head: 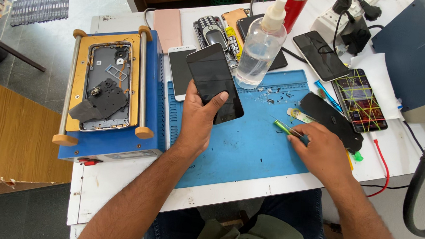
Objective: The person holds a phone wrapped in rubber bands and presses its screen, then uses a metal pry tool to open the phone's rear cover. They remove the back panel, exposing the internal components, and use a green screwdriver to unscrew parts of the exposed board on the work mat.
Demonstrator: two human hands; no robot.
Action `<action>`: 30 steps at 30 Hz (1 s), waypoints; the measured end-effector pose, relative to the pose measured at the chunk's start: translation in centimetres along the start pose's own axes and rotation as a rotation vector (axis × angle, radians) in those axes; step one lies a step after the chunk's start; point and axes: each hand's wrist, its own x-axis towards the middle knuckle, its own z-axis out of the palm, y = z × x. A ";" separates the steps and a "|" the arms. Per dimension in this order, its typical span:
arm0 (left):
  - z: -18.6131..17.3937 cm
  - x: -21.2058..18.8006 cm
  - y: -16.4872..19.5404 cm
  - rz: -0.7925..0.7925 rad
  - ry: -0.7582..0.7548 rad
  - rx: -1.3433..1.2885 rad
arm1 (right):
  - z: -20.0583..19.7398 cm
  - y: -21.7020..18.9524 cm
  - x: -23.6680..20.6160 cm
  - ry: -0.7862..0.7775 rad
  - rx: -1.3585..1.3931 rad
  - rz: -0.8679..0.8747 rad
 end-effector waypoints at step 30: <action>0.3 -0.3 -0.3 -0.081 -0.065 0.017 | 1.5 1.2 1.1 0.151 0.046 0.079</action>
